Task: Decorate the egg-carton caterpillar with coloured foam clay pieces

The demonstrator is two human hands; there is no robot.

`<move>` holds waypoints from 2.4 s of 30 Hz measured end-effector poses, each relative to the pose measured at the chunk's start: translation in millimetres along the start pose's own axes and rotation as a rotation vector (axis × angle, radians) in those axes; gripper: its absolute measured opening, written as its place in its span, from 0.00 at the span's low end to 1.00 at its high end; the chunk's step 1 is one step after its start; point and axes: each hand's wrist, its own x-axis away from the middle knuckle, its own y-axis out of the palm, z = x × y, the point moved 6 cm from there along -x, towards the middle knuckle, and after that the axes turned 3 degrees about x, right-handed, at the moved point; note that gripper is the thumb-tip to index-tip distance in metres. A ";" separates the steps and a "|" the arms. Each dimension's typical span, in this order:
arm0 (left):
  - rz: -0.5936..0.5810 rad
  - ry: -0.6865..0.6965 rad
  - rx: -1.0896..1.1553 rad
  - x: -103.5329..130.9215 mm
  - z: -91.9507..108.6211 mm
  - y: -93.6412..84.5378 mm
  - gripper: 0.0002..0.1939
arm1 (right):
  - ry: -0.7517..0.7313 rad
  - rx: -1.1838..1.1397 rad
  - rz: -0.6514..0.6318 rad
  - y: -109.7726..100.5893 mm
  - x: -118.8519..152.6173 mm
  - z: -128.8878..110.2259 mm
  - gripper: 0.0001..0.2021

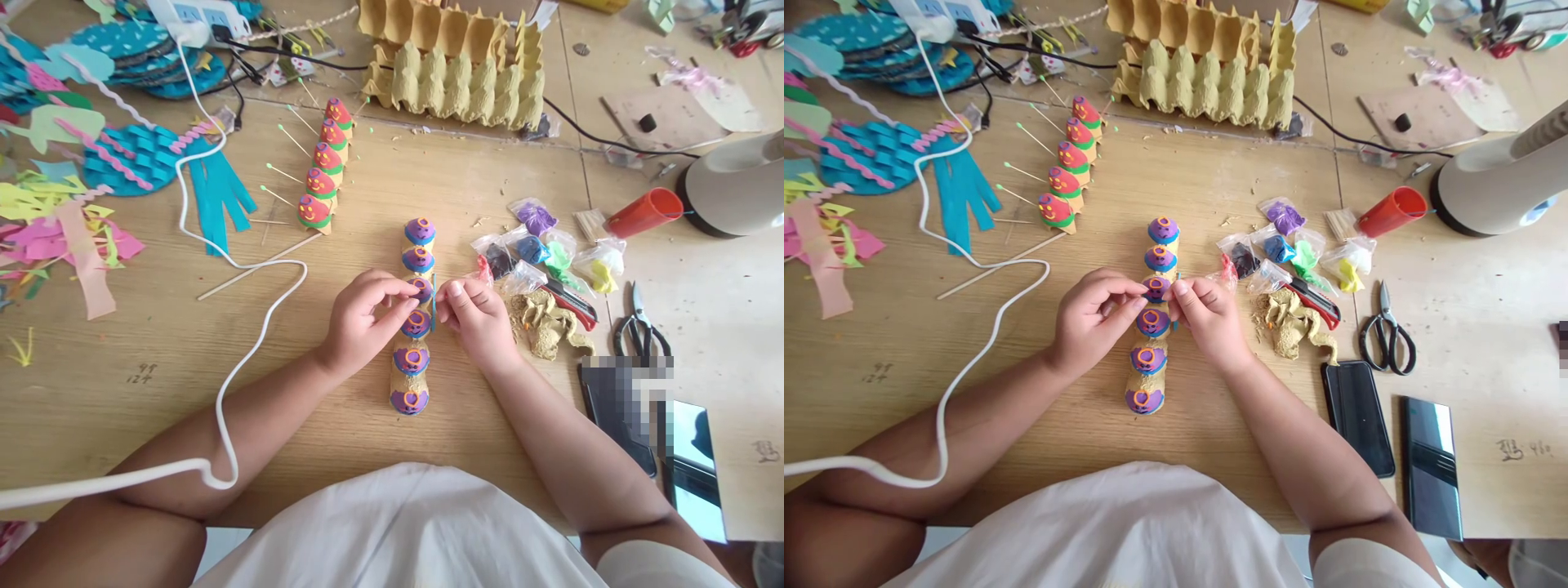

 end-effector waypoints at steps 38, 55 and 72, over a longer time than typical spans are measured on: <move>-0.020 0.240 -0.209 4.4 17.6 -5.5 0.05 | 0.121 -0.144 -0.180 17.0 9.5 -5.0 0.15; -0.012 0.280 -0.209 4.7 21.0 -5.2 0.04 | 0.104 -0.129 -0.169 15.9 8.9 -4.0 0.16; -0.015 -0.016 0.101 3.0 4.6 -1.1 0.05 | 0.047 -0.058 -0.136 16.2 9.2 -11.2 0.16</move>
